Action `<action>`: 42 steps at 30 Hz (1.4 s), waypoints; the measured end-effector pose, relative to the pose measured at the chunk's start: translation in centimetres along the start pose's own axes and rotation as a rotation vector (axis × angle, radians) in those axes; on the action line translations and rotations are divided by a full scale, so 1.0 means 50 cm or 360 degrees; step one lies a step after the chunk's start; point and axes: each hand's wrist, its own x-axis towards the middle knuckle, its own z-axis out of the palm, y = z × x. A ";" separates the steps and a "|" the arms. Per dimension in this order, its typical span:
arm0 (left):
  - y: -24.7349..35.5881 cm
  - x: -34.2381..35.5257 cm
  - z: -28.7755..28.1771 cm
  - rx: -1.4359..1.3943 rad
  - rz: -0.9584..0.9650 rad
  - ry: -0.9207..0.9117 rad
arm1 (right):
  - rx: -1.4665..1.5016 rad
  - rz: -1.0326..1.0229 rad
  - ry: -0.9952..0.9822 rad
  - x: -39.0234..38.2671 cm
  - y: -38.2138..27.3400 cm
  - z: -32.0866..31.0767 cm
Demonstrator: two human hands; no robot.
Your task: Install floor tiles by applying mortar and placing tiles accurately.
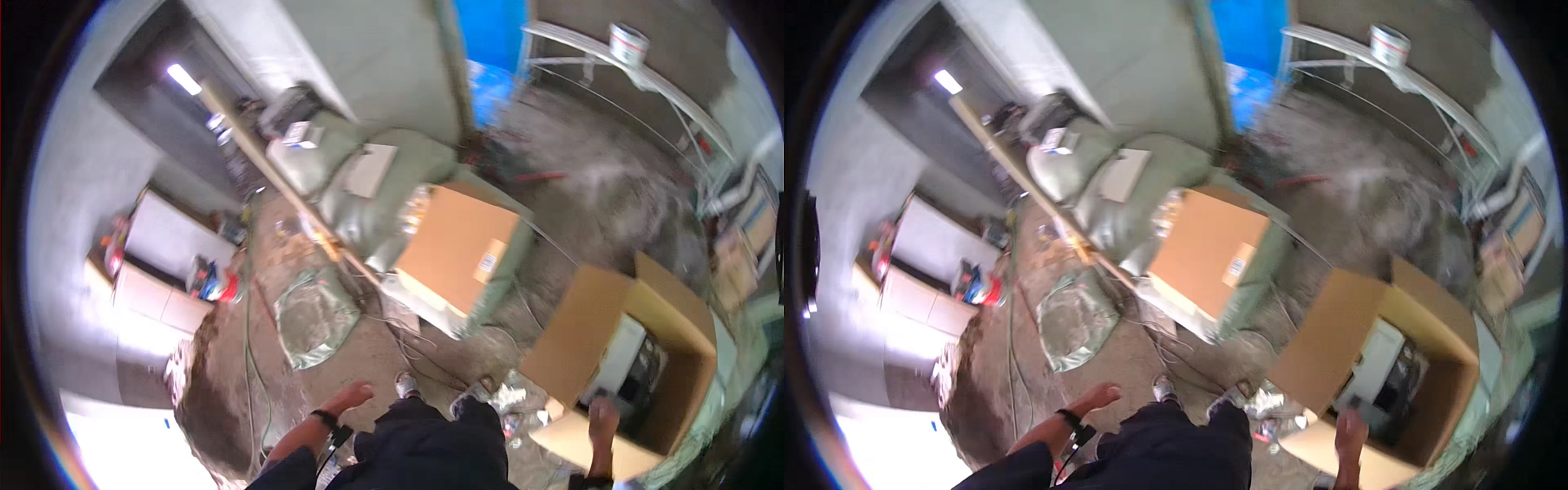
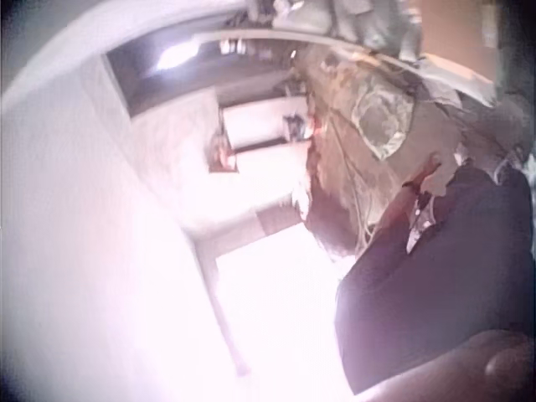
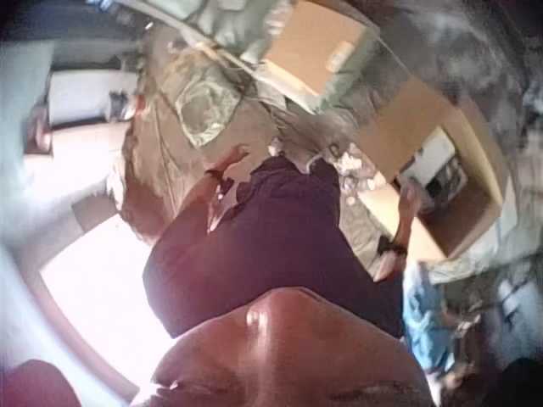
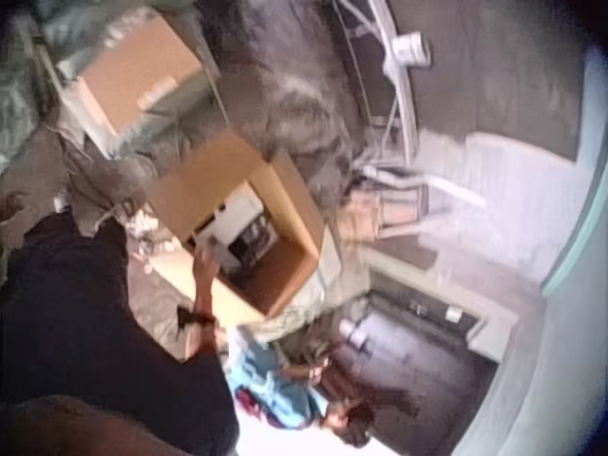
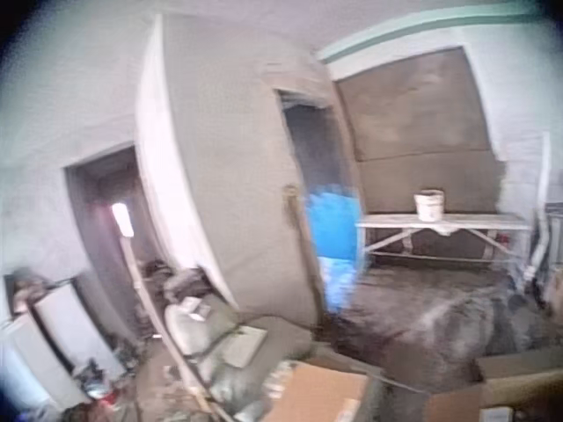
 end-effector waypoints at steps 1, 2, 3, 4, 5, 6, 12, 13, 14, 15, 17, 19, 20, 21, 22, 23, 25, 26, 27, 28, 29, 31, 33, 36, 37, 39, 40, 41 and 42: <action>0.025 0.003 -0.020 0.0080 -0.0049 0.0004 | 0.0116 0.0166 -0.0153 -0.034 -0.001 0.025; 0.034 0.009 -0.031 0.0163 -0.0089 -0.0004 | 0.0074 0.0317 -0.0210 -0.054 -0.045 0.042; 0.046 0.028 -0.037 0.0130 -0.0079 0.0039 | 0.0385 -0.0016 -0.0270 -0.088 0.008 0.090; 0.043 0.034 -0.047 0.0205 0.0008 0.0103 | 0.0223 0.0144 -0.0642 -0.102 0.009 0.120; 0.032 0.033 -0.060 0.0294 0.0095 0.0154 | 0.0047 0.0326 -0.1004 -0.128 -0.005 0.147; 0.036 0.034 -0.077 0.0273 0.0095 0.0198 | 0.0042 0.0179 -0.1039 -0.145 -0.025 0.166; -0.080 -0.060 -0.193 0.0190 0.0047 0.0147 | 0.0342 0.0575 -0.1183 -0.248 0.032 0.354; -0.164 -0.069 -0.188 0.0055 0.0087 0.0216 | 0.0301 0.0538 -0.1185 -0.246 0.100 0.394; -0.266 -0.078 -0.155 -0.0161 0.0128 0.0298 | 0.0209 -0.0389 -0.0980 -0.195 0.158 0.386; -0.367 -0.081 -0.114 -0.0189 0.0262 0.0336 | 0.0120 -0.1310 -0.0789 -0.131 0.144 0.345; -0.600 -0.086 -0.100 0.0226 0.0240 0.0271 | -0.0079 0.0067 -0.1202 -0.120 -0.069 0.485; -0.781 -0.103 -0.098 0.0631 0.0266 0.0243 | 0.0133 0.0024 -0.0972 -0.117 -0.226 0.514; -0.798 -0.178 -0.114 0.0806 0.0372 0.0364 | 0.0092 0.0006 -0.0964 -0.063 -0.324 0.507; -0.776 -0.228 -0.162 0.0291 0.0119 0.0491 | -0.0264 -0.0366 -0.1079 -0.029 -0.397 0.534; -0.738 -0.274 -0.233 -0.0196 -0.0133 0.0553 | -0.0609 -0.0689 -0.1197 -0.006 -0.458 0.572; -0.822 -0.294 -0.177 0.0280 -0.0059 0.0475 | -0.0951 -0.1069 -0.1406 0.043 -0.501 0.638; -0.951 -0.327 -0.069 0.0674 -0.0037 0.0409 | -0.0684 -0.0495 -0.1402 0.094 -0.768 0.695; -0.973 -0.350 -0.033 0.0561 -0.0130 0.0437 | -0.0518 -0.0761 -0.1156 0.095 -0.908 0.679; -1.008 -0.368 0.030 0.0386 -0.0230 0.0508 | -0.0270 -0.0834 -0.1174 0.110 -1.009 0.687; -1.033 -0.381 0.098 0.0207 -0.0336 0.0578 | -0.0155 -0.0971 -0.1160 0.120 -1.123 0.697; -1.036 -0.345 0.080 0.0249 -0.0218 0.0515 | -0.0038 -0.0953 -0.1087 0.123 -1.207 0.674; -1.029 -0.328 0.039 0.0656 0.0220 0.0365 | 0.0179 -0.0955 -0.1018 0.169 -1.312 0.737; -1.064 -0.270 -0.030 0.0380 0.0250 0.0390 | 0.0453 -0.0915 -0.0925 0.223 -1.408 0.795; -1.127 -0.239 -0.106 -0.0075 0.0158 0.0441 | 0.0714 -0.0792 -0.0908 0.318 -1.542 0.884; -1.154 -0.267 -0.120 -0.0240 0.0057 0.0472 | 0.0815 -0.0697 -0.0860 0.320 -1.620 0.905; -1.176 -0.311 -0.163 -0.0557 -0.0087 0.0518 | 0.1020 -0.0671 -0.0787 0.389 -1.680 0.939; -1.178 -0.344 -0.181 -0.0716 -0.0169 0.0539 | 0.1062 -0.0792 -0.0606 0.437 -1.704 0.944; -1.183 -0.366 -0.208 -0.0870 -0.0246 0.0576 | 0.1226 -0.0538 -0.0668 0.467 -1.739 0.938; -1.204 -0.333 -0.276 -0.1000 -0.0264 0.0628 | 0.0991 -0.0712 -0.0292 0.525 -1.726 0.959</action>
